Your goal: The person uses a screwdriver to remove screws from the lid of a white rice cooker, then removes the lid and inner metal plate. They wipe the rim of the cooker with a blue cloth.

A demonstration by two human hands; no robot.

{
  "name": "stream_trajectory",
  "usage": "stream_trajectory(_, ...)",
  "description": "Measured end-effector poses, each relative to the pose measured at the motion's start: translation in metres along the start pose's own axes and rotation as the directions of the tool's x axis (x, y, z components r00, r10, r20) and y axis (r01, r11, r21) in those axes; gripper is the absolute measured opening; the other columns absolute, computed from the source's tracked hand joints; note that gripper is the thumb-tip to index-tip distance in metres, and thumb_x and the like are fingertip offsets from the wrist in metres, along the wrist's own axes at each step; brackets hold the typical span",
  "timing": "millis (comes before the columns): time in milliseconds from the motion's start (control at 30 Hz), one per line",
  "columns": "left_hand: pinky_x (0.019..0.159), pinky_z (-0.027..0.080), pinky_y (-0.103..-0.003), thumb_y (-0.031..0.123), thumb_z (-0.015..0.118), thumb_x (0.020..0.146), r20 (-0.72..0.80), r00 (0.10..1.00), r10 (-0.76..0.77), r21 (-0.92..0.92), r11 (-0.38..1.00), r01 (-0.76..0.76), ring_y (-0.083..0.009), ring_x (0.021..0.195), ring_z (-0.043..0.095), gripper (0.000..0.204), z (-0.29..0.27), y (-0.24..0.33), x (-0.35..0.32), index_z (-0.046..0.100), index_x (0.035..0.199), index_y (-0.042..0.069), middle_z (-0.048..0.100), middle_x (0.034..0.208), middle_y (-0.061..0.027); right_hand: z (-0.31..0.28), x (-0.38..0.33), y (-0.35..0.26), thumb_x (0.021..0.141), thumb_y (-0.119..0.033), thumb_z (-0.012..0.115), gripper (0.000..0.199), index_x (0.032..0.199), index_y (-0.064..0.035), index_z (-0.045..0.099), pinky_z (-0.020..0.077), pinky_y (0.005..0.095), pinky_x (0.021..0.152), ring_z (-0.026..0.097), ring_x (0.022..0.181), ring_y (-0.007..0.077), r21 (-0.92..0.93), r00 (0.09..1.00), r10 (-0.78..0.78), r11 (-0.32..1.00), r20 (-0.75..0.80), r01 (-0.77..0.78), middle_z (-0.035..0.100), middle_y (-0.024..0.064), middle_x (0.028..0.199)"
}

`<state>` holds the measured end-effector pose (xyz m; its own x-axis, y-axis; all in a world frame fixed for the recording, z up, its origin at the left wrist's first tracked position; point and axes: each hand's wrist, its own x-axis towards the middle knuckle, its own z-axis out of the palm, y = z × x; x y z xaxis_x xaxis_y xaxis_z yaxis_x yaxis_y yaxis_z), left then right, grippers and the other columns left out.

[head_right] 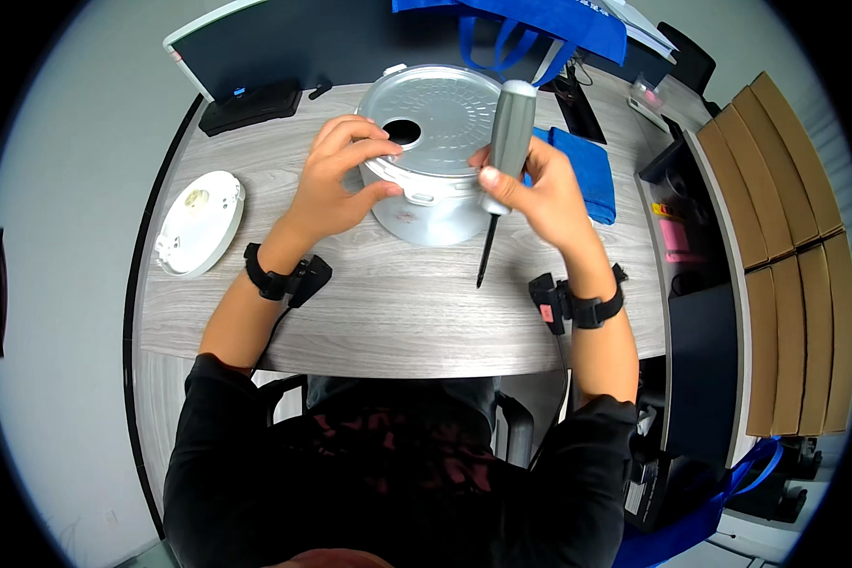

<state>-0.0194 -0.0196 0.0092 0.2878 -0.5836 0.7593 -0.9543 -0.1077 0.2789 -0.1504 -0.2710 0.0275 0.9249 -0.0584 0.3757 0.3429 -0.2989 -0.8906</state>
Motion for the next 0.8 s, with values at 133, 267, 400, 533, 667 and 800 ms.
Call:
stream_trajectory(133,0.091,0.035,-0.038,0.040,0.087,0.067,-0.087,0.996,0.008,0.068,0.998,-0.002,-0.0211,0.105,0.055,0.038,0.018,0.011,0.002,0.077,0.095,0.017,0.063,0.102,0.0011,-0.024,0.016,0.008,0.085,-0.040,0.078,0.043,0.103,-0.0020,0.071,0.0481,0.0267,0.069,0.060,0.078,0.0122,-0.039,1.000,0.029,0.999,0.007,-0.029,0.068,0.0049,0.087)
stream_trajectory(267,0.088,0.029,-0.038,0.045,0.088,0.066,-0.115,0.993,0.000,0.109,0.994,0.012,-0.0181,0.098,0.053,0.040,0.031,0.026,0.005,0.077,0.094,0.018,0.061,0.094,0.0031,-0.030,0.025,-0.013,0.086,-0.042,0.076,0.044,0.098,-0.0003,0.069,0.0457,0.0248,0.065,0.060,0.073,0.0119,-0.147,0.997,-0.004,0.989,-0.074,-0.007,0.066,0.0055,0.080)
stream_trajectory(400,0.090,0.025,-0.037,0.040,0.088,0.068,-0.065,0.998,-0.015,0.174,0.984,0.026,-0.0151,0.097,0.051,0.041,0.029,0.039,0.009,0.077,0.099,0.017,0.062,0.096,0.0044,-0.025,0.038,-0.053,0.088,-0.039,0.076,0.038,0.092,-0.0030,0.065,0.0400,0.0228,0.056,0.054,0.066,0.0071,-0.161,0.991,-0.042,0.987,-0.126,0.022,0.058,0.0014,0.073)
stream_trajectory(533,0.091,0.024,-0.038,0.037,0.088,0.069,-0.110,0.993,0.044,0.160,0.987,-0.026,-0.0150,0.096,0.052,0.036,0.032,0.033,0.006,0.076,0.096,0.017,0.063,0.094,0.0046,-0.013,0.054,-0.071,0.088,-0.021,0.076,0.022,0.093,-0.0045,0.061,0.0429,0.0216,0.057,0.054,0.064,0.0055,-0.007,0.984,-0.065,0.998,-0.168,0.065,0.059,-0.0015,0.074)
stream_trajectory(667,0.092,0.024,-0.038,0.034,0.088,0.070,-0.127,0.988,0.088,0.146,0.987,-0.069,-0.0154,0.096,0.053,0.031,0.032,0.028,0.003,0.075,0.093,0.017,0.064,0.094,0.0046,0.004,0.066,-0.089,0.091,-0.016,0.074,0.020,0.093,-0.0048,0.058,0.0414,0.0207,0.053,0.051,0.061,0.0035,0.035,0.976,-0.123,0.991,-0.178,0.131,0.057,-0.0029,0.073)
stream_trajectory(800,0.093,0.023,-0.042,0.033,0.086,0.073,-0.121,0.990,0.078,0.110,0.992,-0.064,-0.0164,0.095,0.054,0.027,0.031,0.027,0.004,0.075,0.091,0.017,0.064,0.092,0.0047,0.012,0.072,-0.092,0.089,-0.015,0.076,0.022,0.094,-0.0035,0.058,0.0443,0.0207,0.055,0.054,0.063,0.0040,-0.008,0.963,-0.173,0.984,-0.208,0.176,0.059,-0.0023,0.074)
